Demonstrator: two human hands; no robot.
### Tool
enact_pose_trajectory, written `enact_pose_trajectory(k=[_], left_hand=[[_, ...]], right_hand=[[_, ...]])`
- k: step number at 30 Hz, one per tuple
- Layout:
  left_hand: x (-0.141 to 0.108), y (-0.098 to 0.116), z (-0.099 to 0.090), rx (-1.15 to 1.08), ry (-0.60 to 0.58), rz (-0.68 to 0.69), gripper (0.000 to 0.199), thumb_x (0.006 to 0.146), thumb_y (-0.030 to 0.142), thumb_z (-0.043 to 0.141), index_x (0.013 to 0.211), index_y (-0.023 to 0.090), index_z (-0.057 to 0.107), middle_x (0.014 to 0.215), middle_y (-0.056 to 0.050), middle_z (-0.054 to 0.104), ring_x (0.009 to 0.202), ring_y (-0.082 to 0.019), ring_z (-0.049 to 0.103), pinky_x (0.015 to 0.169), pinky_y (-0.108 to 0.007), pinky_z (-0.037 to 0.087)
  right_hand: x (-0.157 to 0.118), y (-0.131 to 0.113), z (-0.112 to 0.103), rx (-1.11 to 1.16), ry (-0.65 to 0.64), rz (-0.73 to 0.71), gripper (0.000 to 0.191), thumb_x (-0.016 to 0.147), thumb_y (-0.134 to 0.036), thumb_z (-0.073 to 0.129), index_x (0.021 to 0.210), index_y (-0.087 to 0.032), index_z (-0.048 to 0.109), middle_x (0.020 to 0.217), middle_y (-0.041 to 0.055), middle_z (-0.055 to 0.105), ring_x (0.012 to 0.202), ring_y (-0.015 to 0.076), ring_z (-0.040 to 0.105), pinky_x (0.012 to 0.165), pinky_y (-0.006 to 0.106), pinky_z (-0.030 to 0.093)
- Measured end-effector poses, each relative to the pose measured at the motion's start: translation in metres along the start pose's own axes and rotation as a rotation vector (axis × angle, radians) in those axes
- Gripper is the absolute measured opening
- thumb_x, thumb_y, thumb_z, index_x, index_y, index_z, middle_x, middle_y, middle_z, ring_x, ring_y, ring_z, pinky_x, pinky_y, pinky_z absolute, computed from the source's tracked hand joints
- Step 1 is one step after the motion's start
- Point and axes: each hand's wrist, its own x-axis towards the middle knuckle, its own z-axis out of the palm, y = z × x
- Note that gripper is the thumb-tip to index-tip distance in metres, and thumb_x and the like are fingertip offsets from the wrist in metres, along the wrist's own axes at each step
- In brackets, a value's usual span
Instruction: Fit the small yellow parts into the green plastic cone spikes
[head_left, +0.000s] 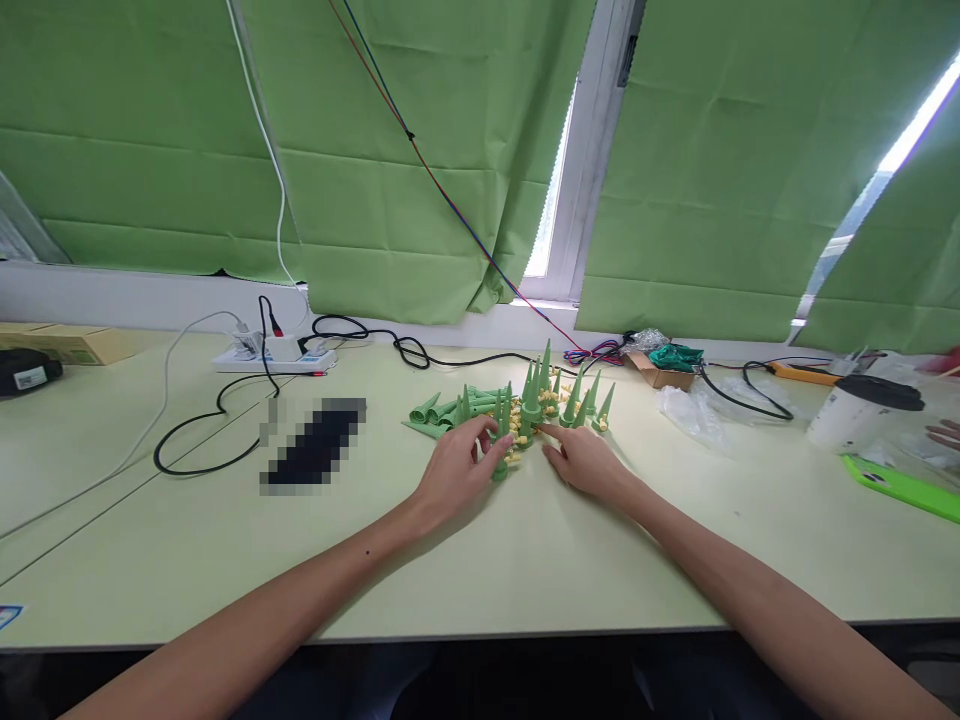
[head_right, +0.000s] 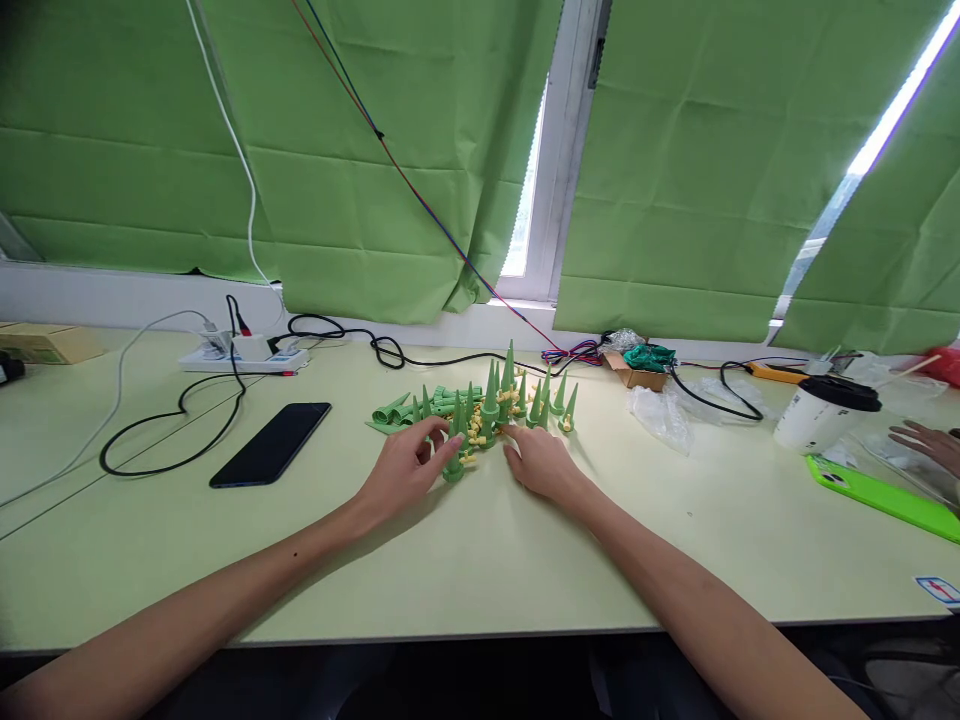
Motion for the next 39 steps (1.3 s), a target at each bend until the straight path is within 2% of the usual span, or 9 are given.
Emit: enact_pose_trajectory(k=[3,9,13,24,30,34,39], left_hand=[[-0.001,0.003,-0.001,-0.059,0.069,-0.004,0.032,0.094,0.051,0.049,0.094,0.020,0.058,0.073,0.001,0.057,0.052,-0.011,0.042,0.054,-0.025,0.033],[-0.003,0.006,-0.001,-0.130,0.140,0.034,0.029,0.097,0.045,0.048,0.086,0.019,0.056,0.067,0.003,0.051,0.051,-0.009,0.038,0.052,-0.024,0.030],[-0.004,0.006,-0.002,-0.106,0.164,0.099,0.031,0.098,0.042,0.047,0.078,0.019,0.054,0.062,0.003,0.048,0.052,-0.010,0.037,0.053,-0.025,0.031],[-0.003,0.003,0.002,-0.064,0.163,0.198,0.036,0.098,0.036,0.047,0.068,0.017,0.052,0.057,0.004,0.038,0.052,-0.009,0.031,0.052,-0.025,0.028],[-0.002,0.002,0.001,-0.099,0.170,0.187,0.036,0.098,0.035,0.048,0.069,0.016,0.055,0.057,0.004,0.040,0.051,-0.009,0.033,0.051,-0.024,0.027],[-0.002,0.001,0.002,-0.116,0.162,0.174,0.036,0.098,0.035,0.049,0.069,0.016,0.055,0.057,0.004,0.042,0.051,-0.008,0.033,0.051,-0.024,0.028],[-0.002,0.000,0.002,-0.110,0.155,0.185,0.036,0.098,0.035,0.049,0.067,0.016,0.052,0.057,0.005,0.038,0.052,-0.008,0.031,0.051,-0.024,0.027]], right_hand=[[0.001,0.001,0.001,0.012,-0.004,-0.002,0.042,0.099,-0.028,0.045,0.139,-0.022,0.056,0.089,0.0085,0.074,0.086,0.0240,0.067,0.066,0.028,0.039],[0.000,0.001,0.001,0.008,0.017,-0.016,0.039,0.098,-0.026,0.044,0.133,-0.021,0.060,0.088,0.0081,0.074,0.084,0.0234,0.067,0.065,0.028,0.037],[0.000,0.000,0.000,0.019,0.029,-0.005,0.033,0.097,-0.025,0.046,0.125,-0.021,0.064,0.080,0.0062,0.072,0.080,0.0226,0.066,0.064,0.027,0.035],[-0.001,-0.002,0.002,0.061,0.042,0.014,0.015,0.095,-0.022,0.050,0.099,-0.017,0.064,0.076,0.0051,0.068,0.075,0.0195,0.061,0.059,0.026,0.029],[-0.002,-0.004,0.006,0.182,0.168,0.009,0.009,0.094,-0.021,0.047,0.090,-0.019,0.055,0.068,0.0007,0.063,0.061,0.0153,0.054,0.055,0.025,0.028],[-0.006,-0.012,0.004,0.373,0.265,-0.096,0.011,0.092,-0.021,0.049,0.082,-0.020,0.049,0.059,-0.0038,0.054,0.052,0.0124,0.046,0.053,0.025,0.030],[-0.014,-0.024,-0.003,0.591,0.270,-0.308,0.010,0.093,-0.023,0.049,0.083,-0.021,0.049,0.060,-0.0043,0.050,0.052,0.0112,0.044,0.052,0.024,0.034]])
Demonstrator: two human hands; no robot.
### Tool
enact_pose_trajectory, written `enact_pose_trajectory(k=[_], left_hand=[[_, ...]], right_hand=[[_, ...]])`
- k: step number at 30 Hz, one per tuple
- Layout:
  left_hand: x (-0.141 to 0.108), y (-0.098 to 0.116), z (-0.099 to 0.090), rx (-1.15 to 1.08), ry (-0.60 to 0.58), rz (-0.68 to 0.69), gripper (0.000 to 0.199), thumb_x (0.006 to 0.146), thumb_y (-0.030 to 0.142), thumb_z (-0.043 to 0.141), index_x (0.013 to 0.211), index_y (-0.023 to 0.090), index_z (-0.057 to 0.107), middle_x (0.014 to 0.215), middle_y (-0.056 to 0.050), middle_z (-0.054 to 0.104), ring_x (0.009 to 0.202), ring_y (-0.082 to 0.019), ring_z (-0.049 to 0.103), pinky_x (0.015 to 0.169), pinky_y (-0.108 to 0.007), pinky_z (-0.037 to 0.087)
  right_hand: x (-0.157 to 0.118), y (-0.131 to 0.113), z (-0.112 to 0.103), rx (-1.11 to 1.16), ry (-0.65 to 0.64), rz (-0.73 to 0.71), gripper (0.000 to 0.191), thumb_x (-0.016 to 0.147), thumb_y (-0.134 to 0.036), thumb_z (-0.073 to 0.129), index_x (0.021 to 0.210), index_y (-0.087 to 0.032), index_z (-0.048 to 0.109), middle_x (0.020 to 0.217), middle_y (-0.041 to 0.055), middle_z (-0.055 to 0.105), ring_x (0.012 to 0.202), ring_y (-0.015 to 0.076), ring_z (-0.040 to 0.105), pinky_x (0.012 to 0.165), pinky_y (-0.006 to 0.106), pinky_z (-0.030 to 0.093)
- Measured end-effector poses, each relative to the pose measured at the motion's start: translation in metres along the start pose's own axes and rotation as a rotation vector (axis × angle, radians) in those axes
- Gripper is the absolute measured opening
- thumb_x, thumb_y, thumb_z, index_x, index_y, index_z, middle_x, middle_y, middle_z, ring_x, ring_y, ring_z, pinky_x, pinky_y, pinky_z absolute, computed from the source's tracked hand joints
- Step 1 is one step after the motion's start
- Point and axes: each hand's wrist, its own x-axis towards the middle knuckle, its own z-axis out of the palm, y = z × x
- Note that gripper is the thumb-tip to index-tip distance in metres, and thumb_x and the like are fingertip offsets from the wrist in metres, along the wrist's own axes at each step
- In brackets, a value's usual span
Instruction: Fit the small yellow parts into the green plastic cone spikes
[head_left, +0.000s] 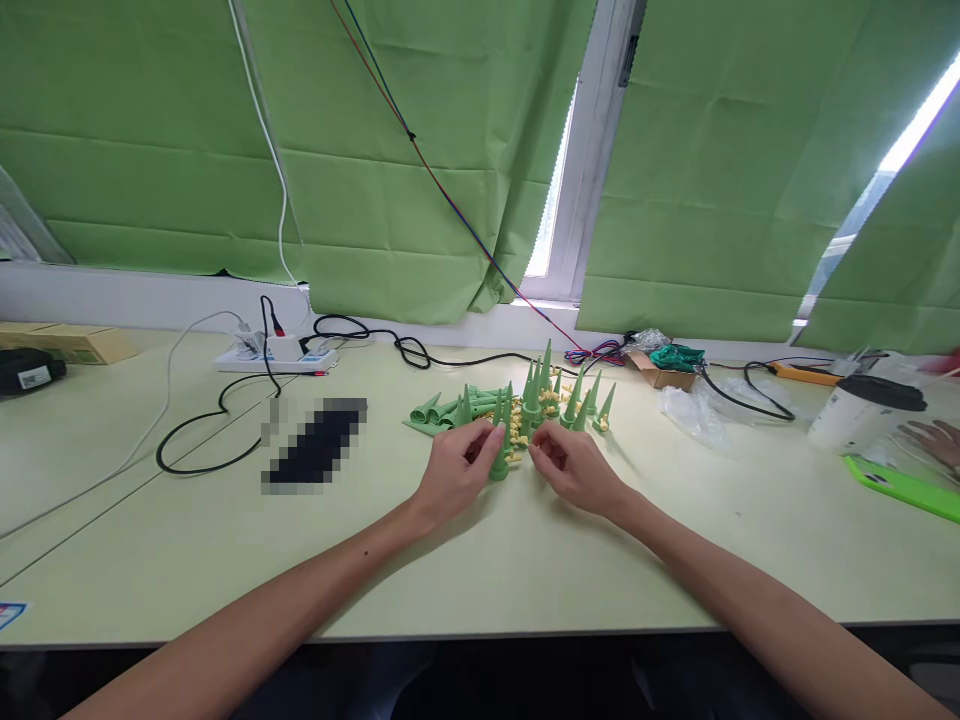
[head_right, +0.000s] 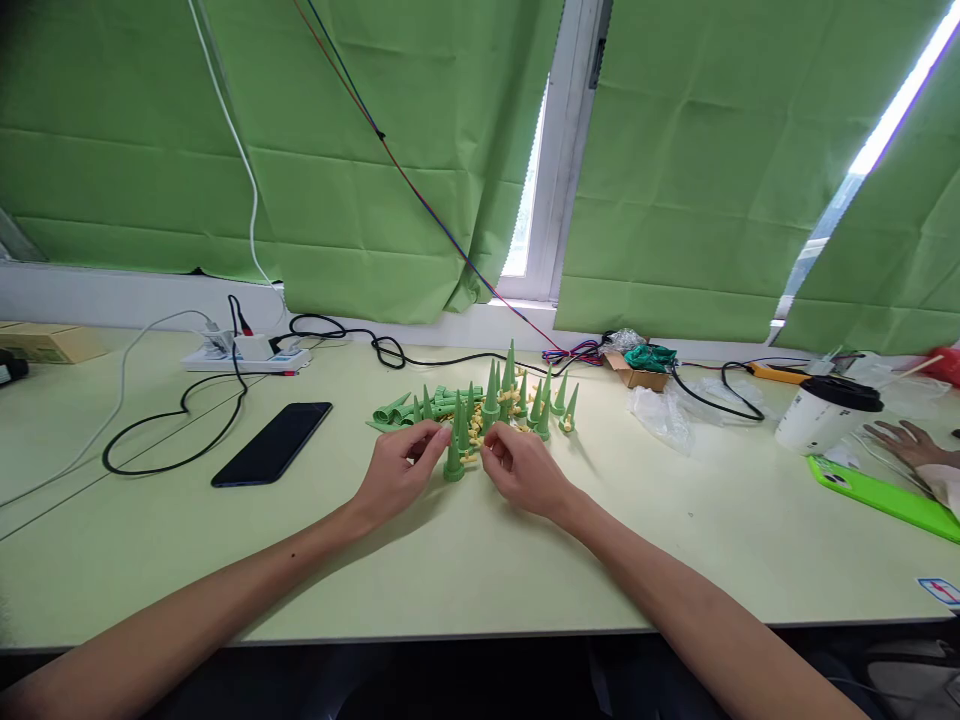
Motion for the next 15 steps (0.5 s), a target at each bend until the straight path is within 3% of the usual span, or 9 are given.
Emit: enact_pose_trajectory(k=[5,15], left_hand=[[-0.0013,0.0021,-0.0011,0.000,-0.035,0.040,0.034,0.098,0.033,0.050,0.069,0.016,0.053,0.058,0.005,0.041,0.053,-0.008,0.032,0.051,-0.024,0.028],[-0.0038,0.0011,-0.0003,-0.013,-0.206,0.056,0.025,0.100,0.031,0.046,0.082,0.017,0.059,0.063,0.004,0.048,0.056,-0.008,0.040,0.055,-0.023,0.032]], right_hand=[[-0.0037,-0.0079,-0.0006,0.102,-0.009,-0.090,0.010,0.095,-0.024,0.049,0.086,-0.020,0.051,0.067,-0.0020,0.053,0.055,0.0110,0.045,0.051,0.023,0.037],[-0.0039,-0.0089,-0.0015,0.068,0.051,-0.144,0.011,0.097,-0.027,0.050,0.094,-0.019,0.058,0.077,0.0014,0.059,0.059,0.0114,0.052,0.052,0.023,0.041]])
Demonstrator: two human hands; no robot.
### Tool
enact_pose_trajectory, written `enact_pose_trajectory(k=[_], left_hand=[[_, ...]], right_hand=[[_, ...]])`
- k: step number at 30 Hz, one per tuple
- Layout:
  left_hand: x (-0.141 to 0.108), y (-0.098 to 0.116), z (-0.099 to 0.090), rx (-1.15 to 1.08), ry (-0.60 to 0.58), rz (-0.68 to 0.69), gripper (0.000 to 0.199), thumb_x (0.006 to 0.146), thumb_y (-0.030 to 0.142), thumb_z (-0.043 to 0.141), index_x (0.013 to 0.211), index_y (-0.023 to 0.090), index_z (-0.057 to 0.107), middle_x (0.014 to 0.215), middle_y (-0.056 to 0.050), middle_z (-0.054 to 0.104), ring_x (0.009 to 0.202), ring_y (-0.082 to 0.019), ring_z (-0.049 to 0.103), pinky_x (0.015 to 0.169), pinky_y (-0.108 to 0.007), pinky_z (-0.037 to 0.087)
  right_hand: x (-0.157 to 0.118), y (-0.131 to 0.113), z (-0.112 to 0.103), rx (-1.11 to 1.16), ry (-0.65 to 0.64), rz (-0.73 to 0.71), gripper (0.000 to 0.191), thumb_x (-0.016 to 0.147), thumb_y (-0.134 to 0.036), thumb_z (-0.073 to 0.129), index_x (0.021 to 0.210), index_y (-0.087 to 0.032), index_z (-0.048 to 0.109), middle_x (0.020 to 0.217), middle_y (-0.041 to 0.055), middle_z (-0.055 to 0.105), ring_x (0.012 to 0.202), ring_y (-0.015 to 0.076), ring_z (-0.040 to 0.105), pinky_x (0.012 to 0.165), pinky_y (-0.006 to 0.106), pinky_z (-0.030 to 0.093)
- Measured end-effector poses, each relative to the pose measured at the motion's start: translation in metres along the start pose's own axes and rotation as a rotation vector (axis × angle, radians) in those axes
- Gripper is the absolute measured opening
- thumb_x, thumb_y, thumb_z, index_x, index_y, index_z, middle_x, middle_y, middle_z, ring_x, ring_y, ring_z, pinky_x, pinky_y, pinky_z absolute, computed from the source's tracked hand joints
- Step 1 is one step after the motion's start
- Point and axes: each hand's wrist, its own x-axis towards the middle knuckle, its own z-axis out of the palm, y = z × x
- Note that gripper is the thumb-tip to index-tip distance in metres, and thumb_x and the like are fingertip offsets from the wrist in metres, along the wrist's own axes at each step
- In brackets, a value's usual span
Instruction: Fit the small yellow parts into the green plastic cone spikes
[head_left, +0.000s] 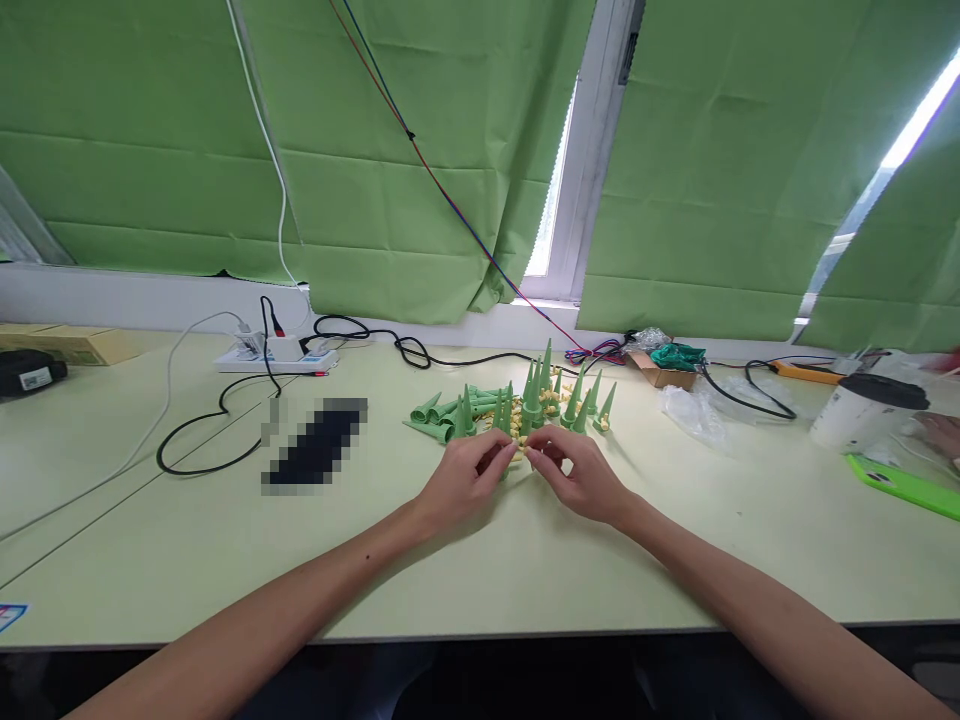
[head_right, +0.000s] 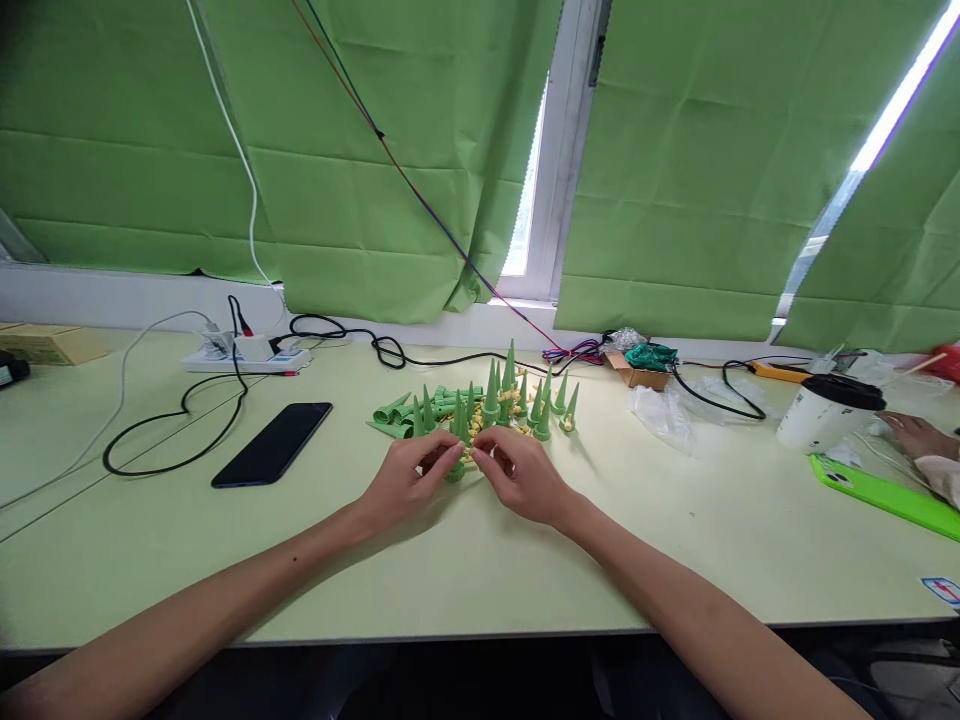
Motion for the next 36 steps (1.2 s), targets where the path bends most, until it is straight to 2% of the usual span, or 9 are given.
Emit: enact_pose_trajectory(k=[9,18,22,25,28,34,36], left_hand=[[0.0008,-0.0008,0.0010,-0.020,-0.014,-0.025,0.022,0.099,0.034,0.046,0.090,0.018,0.059,0.062,0.005,0.047,0.055,-0.009,0.038,0.054,-0.022,0.033],[0.0002,-0.0001,0.0000,0.003,-0.024,-0.003,0.023,0.100,0.032,0.045,0.089,0.018,0.059,0.062,0.004,0.048,0.055,-0.009,0.040,0.053,-0.022,0.033],[-0.0001,0.0001,0.0003,-0.009,0.048,-0.029,0.018,0.098,0.033,0.048,0.090,0.019,0.056,0.061,0.005,0.046,0.053,-0.009,0.041,0.051,-0.022,0.033],[0.0005,0.0013,-0.0004,-0.031,0.164,-0.086,0.014,0.097,0.034,0.050,0.096,0.020,0.052,0.069,0.005,0.050,0.049,-0.007,0.042,0.047,-0.021,0.031],[0.0017,0.0029,-0.0013,-0.032,0.217,-0.130,0.015,0.096,0.036,0.052,0.100,0.021,0.049,0.083,0.003,0.054,0.050,-0.005,0.043,0.048,-0.021,0.034],[0.0031,0.0012,0.0000,0.026,0.145,-0.165,0.026,0.090,0.037,0.059,0.108,0.021,0.048,0.103,-0.002,0.056,0.052,-0.005,0.044,0.051,-0.023,0.039],[0.0027,-0.0011,0.0009,0.031,0.096,-0.180,0.029,0.087,0.036,0.061,0.108,0.021,0.048,0.103,-0.002,0.056,0.050,-0.005,0.043,0.050,-0.023,0.038]], right_hand=[[-0.0018,0.0015,0.0013,0.059,-0.020,0.020,0.010,0.098,-0.026,0.049,0.096,-0.020,0.058,0.077,0.0023,0.064,0.061,0.0129,0.059,0.051,0.024,0.042],[-0.0011,0.0017,0.0004,0.038,-0.017,0.008,0.011,0.096,-0.029,0.054,0.098,-0.019,0.059,0.079,0.0018,0.061,0.055,0.0100,0.051,0.052,0.024,0.043],[0.0000,0.0014,0.0008,-0.007,0.006,0.005,0.013,0.097,-0.031,0.053,0.096,-0.019,0.058,0.078,0.0021,0.062,0.053,0.0101,0.049,0.052,0.024,0.042],[0.0010,0.0021,0.0009,-0.042,0.037,0.027,0.014,0.097,-0.032,0.052,0.094,-0.019,0.058,0.076,0.0022,0.062,0.054,0.0109,0.051,0.053,0.025,0.042],[0.0022,0.0018,0.0001,-0.058,0.050,0.052,0.015,0.097,-0.031,0.051,0.092,-0.019,0.058,0.077,0.0024,0.062,0.055,0.0112,0.052,0.054,0.025,0.042],[0.0034,-0.0005,-0.0009,-0.063,0.054,0.070,0.018,0.098,-0.032,0.049,0.090,-0.019,0.059,0.074,0.0023,0.062,0.054,0.0116,0.051,0.051,0.025,0.041],[0.0034,-0.0007,-0.0008,-0.070,0.065,0.072,0.019,0.098,-0.032,0.049,0.090,-0.019,0.059,0.074,0.0026,0.063,0.054,0.0117,0.051,0.050,0.025,0.040]])
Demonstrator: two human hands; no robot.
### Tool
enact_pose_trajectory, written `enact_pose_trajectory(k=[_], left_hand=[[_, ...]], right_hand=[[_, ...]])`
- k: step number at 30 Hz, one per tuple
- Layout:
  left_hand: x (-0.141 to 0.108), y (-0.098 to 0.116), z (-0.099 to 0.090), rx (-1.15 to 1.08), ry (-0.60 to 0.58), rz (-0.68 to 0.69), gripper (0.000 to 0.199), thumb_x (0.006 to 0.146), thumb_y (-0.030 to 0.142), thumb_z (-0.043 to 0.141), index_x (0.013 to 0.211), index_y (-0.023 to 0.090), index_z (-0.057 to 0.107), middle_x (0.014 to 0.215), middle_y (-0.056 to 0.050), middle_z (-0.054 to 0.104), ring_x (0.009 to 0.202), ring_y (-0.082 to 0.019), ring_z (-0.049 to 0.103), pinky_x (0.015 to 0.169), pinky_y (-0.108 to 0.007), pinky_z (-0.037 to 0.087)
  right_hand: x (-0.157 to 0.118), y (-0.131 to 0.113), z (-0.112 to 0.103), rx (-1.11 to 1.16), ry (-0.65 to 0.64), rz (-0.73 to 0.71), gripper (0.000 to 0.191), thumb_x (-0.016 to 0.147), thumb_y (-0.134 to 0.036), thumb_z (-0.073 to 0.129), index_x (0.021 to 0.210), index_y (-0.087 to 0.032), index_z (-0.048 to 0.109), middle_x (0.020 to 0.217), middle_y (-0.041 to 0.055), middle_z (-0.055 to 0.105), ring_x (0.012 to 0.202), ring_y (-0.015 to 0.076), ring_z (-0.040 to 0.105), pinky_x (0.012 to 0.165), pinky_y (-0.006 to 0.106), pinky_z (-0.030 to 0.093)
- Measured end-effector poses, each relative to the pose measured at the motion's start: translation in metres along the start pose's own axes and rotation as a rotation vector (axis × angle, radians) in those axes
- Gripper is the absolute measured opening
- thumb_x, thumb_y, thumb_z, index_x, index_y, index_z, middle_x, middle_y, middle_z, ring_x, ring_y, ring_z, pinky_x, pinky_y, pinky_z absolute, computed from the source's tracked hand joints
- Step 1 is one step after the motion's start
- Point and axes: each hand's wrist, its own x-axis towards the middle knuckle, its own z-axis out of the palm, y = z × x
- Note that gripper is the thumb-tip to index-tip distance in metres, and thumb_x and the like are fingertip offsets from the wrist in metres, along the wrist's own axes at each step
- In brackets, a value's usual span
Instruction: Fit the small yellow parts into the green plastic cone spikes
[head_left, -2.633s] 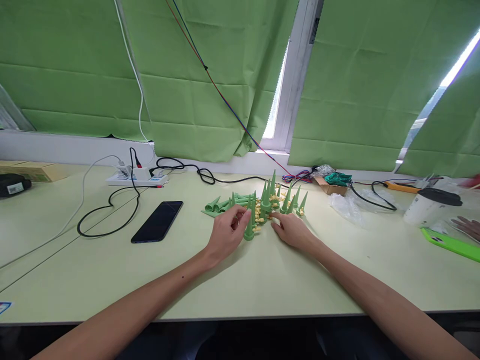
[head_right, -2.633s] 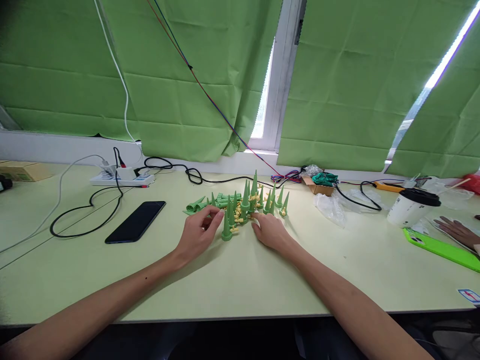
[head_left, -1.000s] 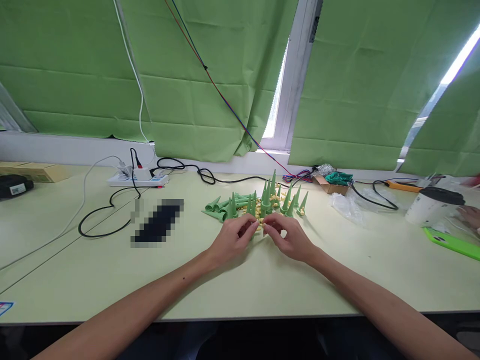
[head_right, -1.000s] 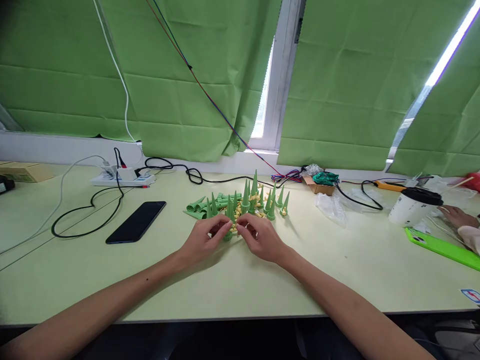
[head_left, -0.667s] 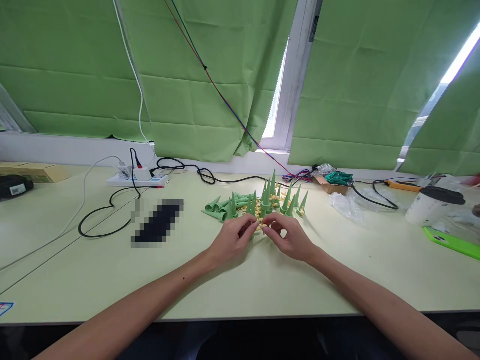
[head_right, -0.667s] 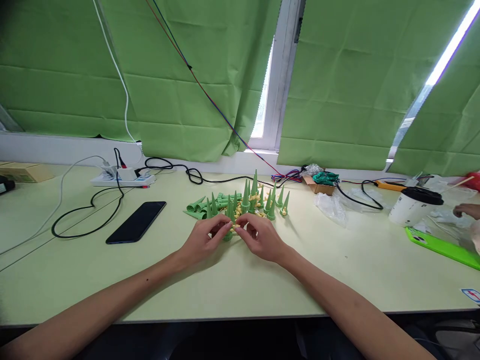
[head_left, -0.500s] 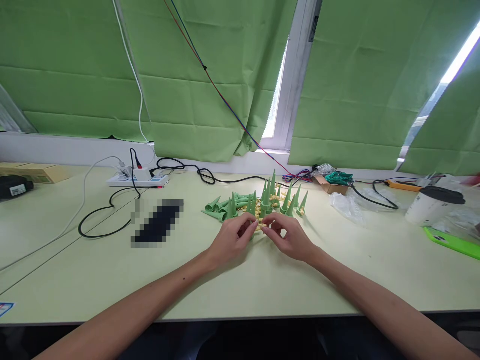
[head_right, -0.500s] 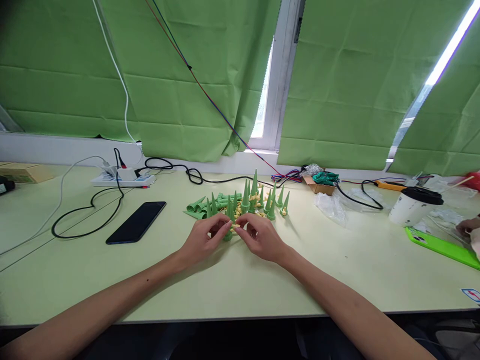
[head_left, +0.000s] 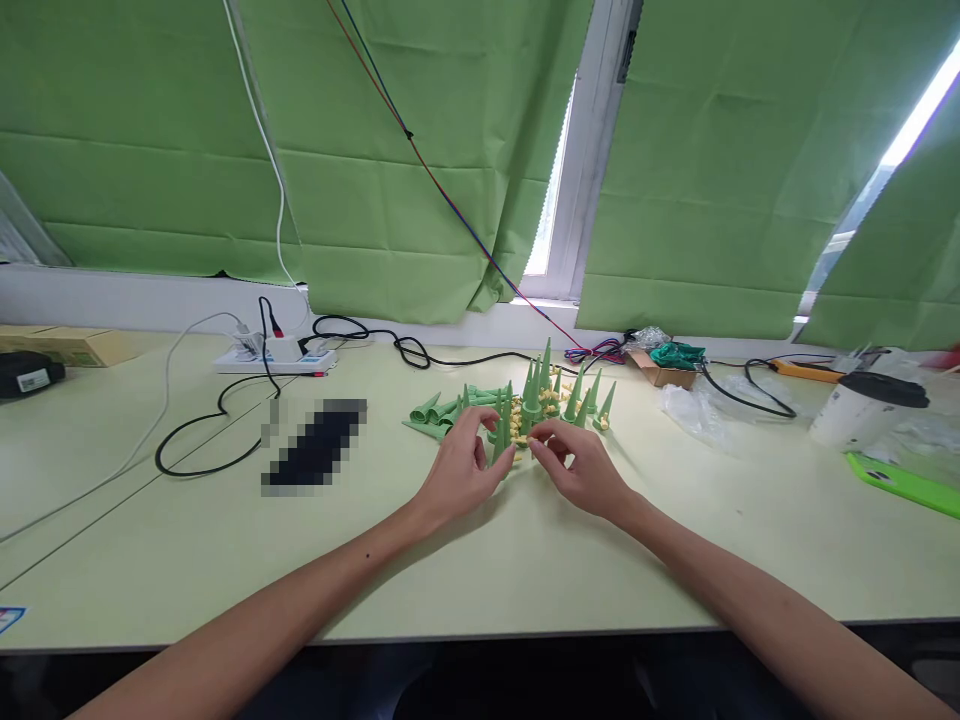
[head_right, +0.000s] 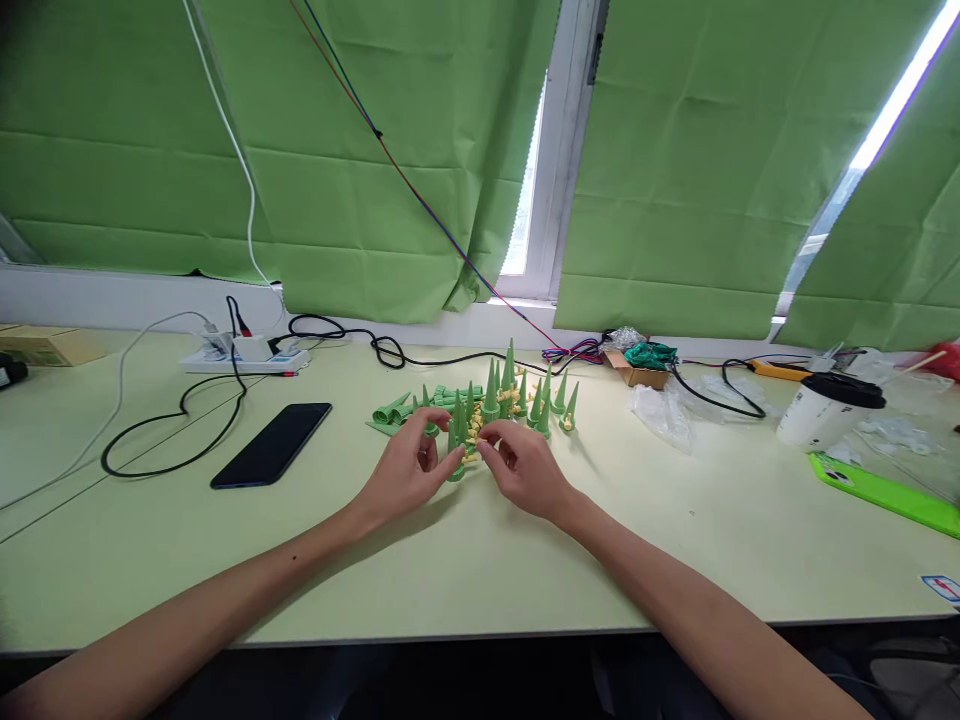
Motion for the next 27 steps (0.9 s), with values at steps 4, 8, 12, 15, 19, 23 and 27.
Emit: enact_pose_trajectory(k=[4,8,12,15,19,23,27], left_hand=[[-0.001,-0.004,0.001,0.023,-0.085,-0.020,0.025,0.085,0.032,0.062,0.103,0.020,0.051,0.077,0.003,0.054,0.048,-0.008,0.041,0.048,-0.023,0.032],[-0.001,-0.005,0.001,0.018,-0.131,-0.033,0.019,0.085,0.033,0.062,0.094,0.019,0.053,0.069,0.004,0.051,0.048,-0.008,0.040,0.047,-0.023,0.029],[0.000,-0.009,0.004,-0.016,-0.182,-0.017,0.016,0.085,0.034,0.062,0.087,0.018,0.057,0.070,0.003,0.055,0.050,-0.009,0.042,0.047,-0.023,0.032],[0.001,-0.012,0.005,-0.004,-0.216,-0.001,0.015,0.084,0.033,0.063,0.085,0.018,0.061,0.071,0.002,0.058,0.051,-0.010,0.043,0.049,-0.024,0.034],[0.002,-0.012,0.004,0.032,-0.229,0.014,0.016,0.084,0.033,0.063,0.084,0.017,0.063,0.069,0.002,0.055,0.053,-0.010,0.044,0.050,-0.024,0.034],[0.002,-0.011,0.004,0.045,-0.223,0.047,0.015,0.085,0.032,0.062,0.082,0.018,0.063,0.069,0.002,0.056,0.053,-0.011,0.043,0.050,-0.024,0.034],[0.001,-0.010,0.004,0.065,-0.212,0.073,0.013,0.086,0.031,0.061,0.082,0.018,0.063,0.069,0.002,0.056,0.054,-0.011,0.044,0.051,-0.025,0.034]], right_hand=[[0.000,0.000,0.000,-0.010,0.021,0.008,0.019,0.098,-0.033,0.048,0.090,-0.019,0.059,0.072,0.0025,0.063,0.053,0.0118,0.051,0.048,0.024,0.038],[0.001,0.000,0.000,-0.010,0.027,0.009,0.019,0.098,-0.032,0.048,0.089,-0.019,0.059,0.073,0.0022,0.063,0.053,0.0115,0.051,0.049,0.024,0.038],[0.001,-0.001,0.000,-0.013,0.023,0.009,0.020,0.099,-0.033,0.048,0.089,-0.020,0.058,0.072,0.0021,0.063,0.054,0.0119,0.051,0.050,0.025,0.039],[0.001,-0.001,0.000,-0.013,0.019,0.018,0.020,0.098,-0.034,0.048,0.089,-0.020,0.058,0.072,0.0022,0.063,0.054,0.0121,0.052,0.050,0.025,0.040],[0.001,-0.001,0.000,0.000,0.011,0.026,0.019,0.098,-0.033,0.049,0.089,-0.019,0.059,0.076,0.0029,0.064,0.055,0.0121,0.053,0.051,0.025,0.041],[0.001,0.001,0.000,0.007,0.007,0.019,0.019,0.098,-0.033,0.049,0.090,-0.019,0.060,0.079,0.0039,0.065,0.056,0.0124,0.052,0.052,0.025,0.043],[0.001,0.002,0.001,-0.007,0.005,0.021,0.020,0.098,-0.032,0.049,0.089,-0.019,0.060,0.078,0.0038,0.065,0.056,0.0124,0.051,0.052,0.025,0.043]])
